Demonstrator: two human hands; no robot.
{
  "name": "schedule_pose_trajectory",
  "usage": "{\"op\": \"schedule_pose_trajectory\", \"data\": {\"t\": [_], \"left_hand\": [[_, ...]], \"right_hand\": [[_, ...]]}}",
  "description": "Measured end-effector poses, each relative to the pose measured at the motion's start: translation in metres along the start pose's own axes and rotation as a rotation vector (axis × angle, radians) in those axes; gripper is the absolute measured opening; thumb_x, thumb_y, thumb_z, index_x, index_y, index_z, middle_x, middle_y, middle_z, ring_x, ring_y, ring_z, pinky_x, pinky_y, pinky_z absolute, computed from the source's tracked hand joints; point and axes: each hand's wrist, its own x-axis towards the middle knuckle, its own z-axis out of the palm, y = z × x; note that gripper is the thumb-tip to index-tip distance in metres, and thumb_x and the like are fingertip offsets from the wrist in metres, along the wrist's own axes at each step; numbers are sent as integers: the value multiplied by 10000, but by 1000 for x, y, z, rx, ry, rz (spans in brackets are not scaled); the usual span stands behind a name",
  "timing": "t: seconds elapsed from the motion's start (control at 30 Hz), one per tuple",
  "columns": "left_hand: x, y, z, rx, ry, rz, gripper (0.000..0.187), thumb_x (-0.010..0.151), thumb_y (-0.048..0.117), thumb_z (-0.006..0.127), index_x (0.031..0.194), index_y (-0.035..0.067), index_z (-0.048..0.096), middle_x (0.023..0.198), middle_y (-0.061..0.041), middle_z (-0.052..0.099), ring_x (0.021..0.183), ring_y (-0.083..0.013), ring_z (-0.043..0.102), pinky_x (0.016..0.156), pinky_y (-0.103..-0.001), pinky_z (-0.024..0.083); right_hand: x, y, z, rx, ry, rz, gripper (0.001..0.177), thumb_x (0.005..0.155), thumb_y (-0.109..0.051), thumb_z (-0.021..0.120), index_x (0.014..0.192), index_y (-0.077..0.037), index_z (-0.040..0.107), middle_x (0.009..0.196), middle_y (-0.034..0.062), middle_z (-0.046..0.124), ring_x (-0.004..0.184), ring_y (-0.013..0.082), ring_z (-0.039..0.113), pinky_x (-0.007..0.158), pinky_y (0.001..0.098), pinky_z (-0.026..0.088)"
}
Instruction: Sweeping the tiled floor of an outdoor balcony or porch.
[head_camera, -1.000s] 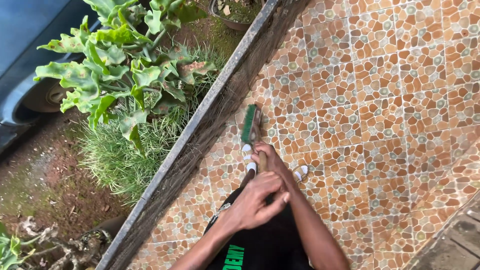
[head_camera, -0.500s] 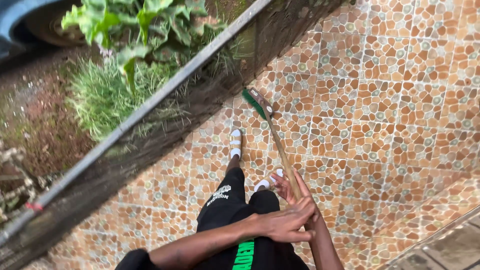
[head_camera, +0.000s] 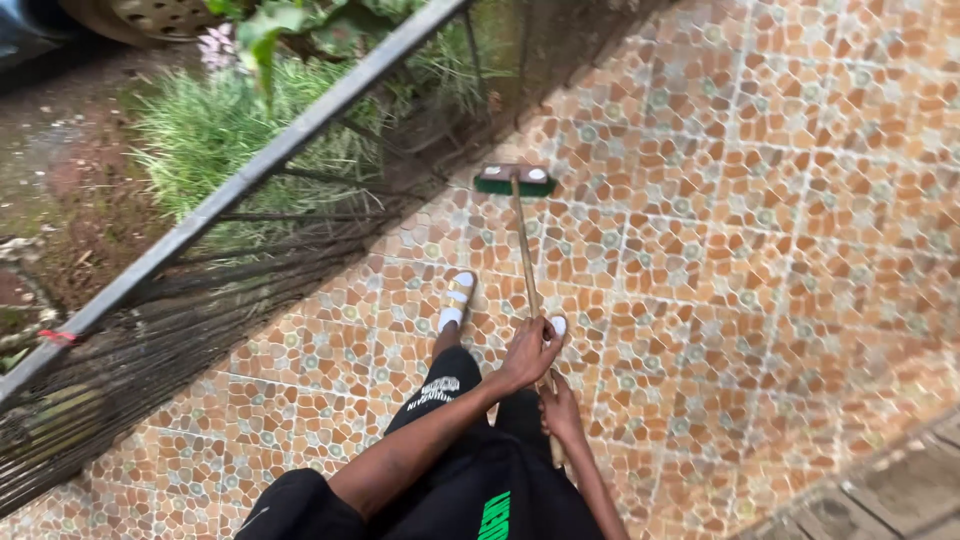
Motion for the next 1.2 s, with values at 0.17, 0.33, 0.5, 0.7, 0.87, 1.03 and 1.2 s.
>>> {"op": "schedule_pose_trajectory", "data": {"t": [0.17,0.33,0.5,0.7,0.87,1.03,1.2], "left_hand": [[21,-64,-46,73,-21,147,352,936,287,594,1114,-17,592,1026,-232,638,1008,-400,592,926,-513,462],[26,-112,-73,59,-142,90,389,955,316,539,1136,-21,612,1011,-210,712,995,-376,681,970,-485,509],[38,-66,-145,215,-447,-163,406,946,341,528,1179,29,641,1116,-180,615,922,-360,680,771,-501,561],[54,-146,-150,152,-339,-57,389,934,309,556,1085,-29,679,970,-220,725,862,-353,717,797,-461,569],[49,-145,-161,179,-401,-147,405,924,322,551,1134,-4,667,1014,-229,715,892,-347,704,825,-469,552],[42,-157,-155,189,-480,-237,444,958,338,508,1225,-1,615,1087,-248,709,934,-355,710,840,-474,565],[40,-144,-160,258,-567,-184,449,978,343,488,1219,-10,625,1102,-263,703,956,-363,724,881,-479,563]], "right_hand": [[-73,-31,9,-5,68,27,580,1001,-249,540,1562,-241,396,576,4,482,389,121,412,347,305,352],[-66,-38,49,-189,95,146,620,996,-380,524,1586,-306,347,602,0,559,434,118,491,376,286,414],[-35,-14,102,-348,309,-112,555,1026,-412,599,1537,-230,480,630,-14,621,478,47,579,430,225,433],[-89,-57,71,-42,56,195,646,982,-357,556,1593,-294,354,629,53,484,438,147,419,374,325,367],[-59,-42,119,-104,158,181,578,1008,-351,505,1569,-264,391,663,29,586,454,122,470,382,286,407],[-76,-27,113,-309,239,126,546,1048,-363,510,1560,-210,397,641,26,627,472,62,539,414,218,438],[-112,5,72,-191,143,248,560,994,-324,554,1542,-290,445,631,49,581,437,133,468,382,299,378]]}}
